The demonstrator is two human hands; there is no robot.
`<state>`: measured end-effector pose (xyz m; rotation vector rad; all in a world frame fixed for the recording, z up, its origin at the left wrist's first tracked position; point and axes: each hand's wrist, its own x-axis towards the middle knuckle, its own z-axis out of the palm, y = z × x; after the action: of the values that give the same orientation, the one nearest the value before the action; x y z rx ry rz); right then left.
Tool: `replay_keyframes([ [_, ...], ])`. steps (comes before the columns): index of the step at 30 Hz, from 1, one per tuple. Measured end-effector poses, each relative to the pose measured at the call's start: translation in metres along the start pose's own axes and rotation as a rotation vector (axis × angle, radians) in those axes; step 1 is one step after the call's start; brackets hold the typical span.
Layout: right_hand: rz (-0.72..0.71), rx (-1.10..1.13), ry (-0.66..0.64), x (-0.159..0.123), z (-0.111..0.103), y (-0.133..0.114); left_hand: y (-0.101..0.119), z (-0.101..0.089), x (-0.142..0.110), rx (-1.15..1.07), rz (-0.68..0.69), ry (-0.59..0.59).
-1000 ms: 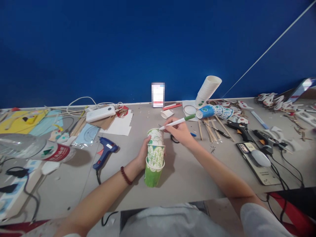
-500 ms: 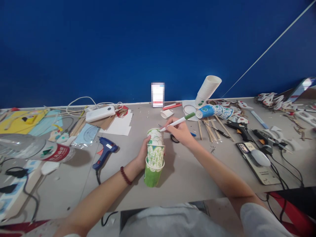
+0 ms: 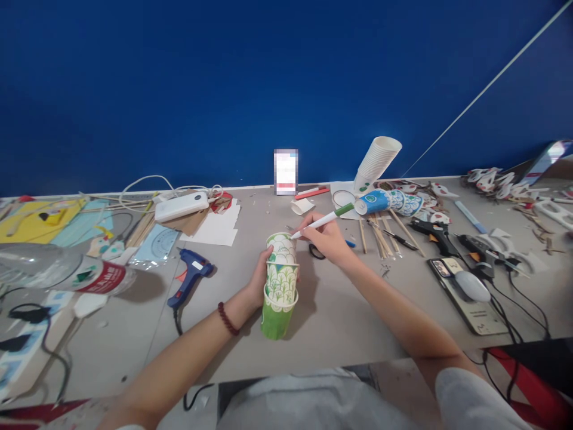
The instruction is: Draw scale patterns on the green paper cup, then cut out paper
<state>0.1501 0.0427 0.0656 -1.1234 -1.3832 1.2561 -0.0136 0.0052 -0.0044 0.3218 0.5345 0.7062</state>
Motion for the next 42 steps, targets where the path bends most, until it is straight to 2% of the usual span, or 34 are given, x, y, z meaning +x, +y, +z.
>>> replay_keyframes([
  [12, -0.013, -0.023, 0.056, 0.0026, 0.002, 0.0056, 0.0005, 0.0013, -0.0016, -0.007, -0.013, -0.012],
  [22, 0.014, 0.028, -0.002, 0.0005, -0.0004, -0.0006, 0.0007, -0.0002, -0.0014, -0.003, -0.002, 0.008],
  [29, -0.002, 0.007, 0.06, 0.0019, 0.0023, 0.003, 0.0014, 0.0023, -0.0019, 0.012, -0.011, -0.016],
  [39, 0.017, 0.035, 0.004, 0.0007, -0.0005, 0.0019, 0.0002, 0.0006, 0.0001, 0.026, 0.012, 0.001],
  [42, 0.01, 0.036, 0.022, 0.0011, 0.0005, 0.0021, 0.0004, 0.0016, -0.0007, 0.035, 0.019, 0.014],
])
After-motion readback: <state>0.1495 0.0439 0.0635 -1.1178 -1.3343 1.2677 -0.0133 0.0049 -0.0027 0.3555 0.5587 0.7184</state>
